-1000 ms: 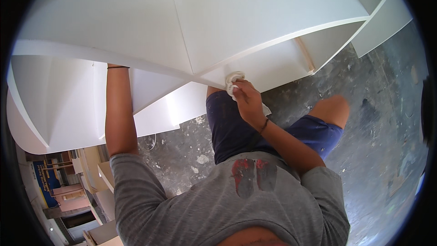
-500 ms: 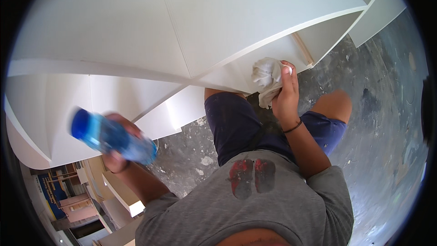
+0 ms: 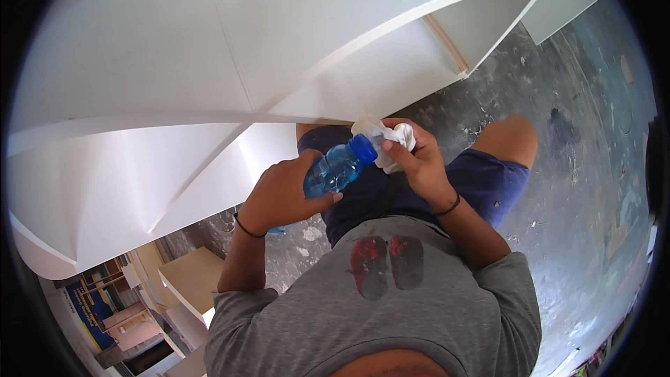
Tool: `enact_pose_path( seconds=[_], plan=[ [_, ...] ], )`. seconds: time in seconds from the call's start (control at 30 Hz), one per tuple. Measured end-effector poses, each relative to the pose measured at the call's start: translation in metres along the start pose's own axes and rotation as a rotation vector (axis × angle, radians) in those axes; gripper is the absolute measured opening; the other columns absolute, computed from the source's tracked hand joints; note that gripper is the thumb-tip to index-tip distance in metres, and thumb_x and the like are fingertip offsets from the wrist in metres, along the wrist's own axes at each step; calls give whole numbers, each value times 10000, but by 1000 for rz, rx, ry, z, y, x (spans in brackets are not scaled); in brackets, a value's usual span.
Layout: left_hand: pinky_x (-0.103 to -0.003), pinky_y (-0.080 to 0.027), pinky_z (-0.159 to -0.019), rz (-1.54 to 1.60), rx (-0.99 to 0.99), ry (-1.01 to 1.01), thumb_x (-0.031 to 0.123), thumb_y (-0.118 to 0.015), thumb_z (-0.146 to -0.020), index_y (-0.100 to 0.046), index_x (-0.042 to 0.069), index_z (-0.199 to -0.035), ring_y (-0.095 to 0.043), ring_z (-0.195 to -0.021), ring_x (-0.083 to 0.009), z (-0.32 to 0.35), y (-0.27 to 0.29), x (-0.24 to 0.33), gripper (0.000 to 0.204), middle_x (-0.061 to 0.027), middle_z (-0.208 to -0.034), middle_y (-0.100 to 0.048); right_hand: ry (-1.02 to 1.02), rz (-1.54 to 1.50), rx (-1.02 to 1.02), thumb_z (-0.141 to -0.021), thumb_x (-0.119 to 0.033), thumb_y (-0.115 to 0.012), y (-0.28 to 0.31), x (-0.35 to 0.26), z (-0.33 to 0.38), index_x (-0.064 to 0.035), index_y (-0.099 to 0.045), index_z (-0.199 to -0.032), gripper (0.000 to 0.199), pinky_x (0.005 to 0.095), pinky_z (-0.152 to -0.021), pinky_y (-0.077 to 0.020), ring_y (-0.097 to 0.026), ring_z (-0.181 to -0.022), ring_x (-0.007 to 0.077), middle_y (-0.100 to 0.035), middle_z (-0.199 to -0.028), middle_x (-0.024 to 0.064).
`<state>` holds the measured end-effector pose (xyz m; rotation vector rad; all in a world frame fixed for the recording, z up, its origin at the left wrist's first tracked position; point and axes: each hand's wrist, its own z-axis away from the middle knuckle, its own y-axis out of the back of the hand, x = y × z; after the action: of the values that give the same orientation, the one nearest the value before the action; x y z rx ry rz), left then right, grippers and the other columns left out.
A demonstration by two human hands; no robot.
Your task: The person wipes the surfaces and corners of a white shelving unit with a cloth, applies liquid from a bottle, and scrapes edges with a small metal tool.
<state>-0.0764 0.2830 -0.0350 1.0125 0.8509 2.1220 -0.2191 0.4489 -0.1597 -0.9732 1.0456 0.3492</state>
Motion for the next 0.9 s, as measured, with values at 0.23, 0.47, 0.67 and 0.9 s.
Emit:
enact_pose_path(
  seconds=[0.23, 0.47, 0.67, 0.9],
  plan=[
    [-422, -514, -708, -129, -33, 36, 450, -724, -754, -533, -7, -1137, -667, -769, -368, -14, 2, 9, 627, -204, -810, -655, -15, -153, 61, -920, -186, -636, 9, 5, 7, 21, -579, -1169, 328, 227, -717, -485, -600, -820, 81, -652, -946, 40],
    [-428, -518, -712, -144, 13, -1, 468, -709, -768, -535, -11, -1130, -669, -769, -372, -20, 0, 8, 625, -210, -826, -660, 13, -140, 89, -921, -184, -630, 17, -4, 8, 27, -578, -1165, 327, 240, -746, -484, -598, -852, 93, -648, -967, 53],
    [-426, -505, -768, -94, -34, 56, 437, -729, -770, -512, 3, -1203, -663, -865, -376, -28, 1, 21, 650, -210, -903, -667, 28, -147, 115, -913, -189, -636, 21, -8, 7, 26, -582, -1162, 333, 240, -766, -470, -585, -875, 93, -641, -981, 50],
    [-431, -505, -793, 20, 37, -2, 467, -723, -773, -513, 50, -1201, -647, -930, -377, -31, -12, 16, 633, -196, -974, -657, 81, -76, 178, -901, -201, -648, 21, -15, 8, 24, -582, -1158, 348, 249, -791, -463, -573, -892, 96, -635, -993, 37]
  ],
)
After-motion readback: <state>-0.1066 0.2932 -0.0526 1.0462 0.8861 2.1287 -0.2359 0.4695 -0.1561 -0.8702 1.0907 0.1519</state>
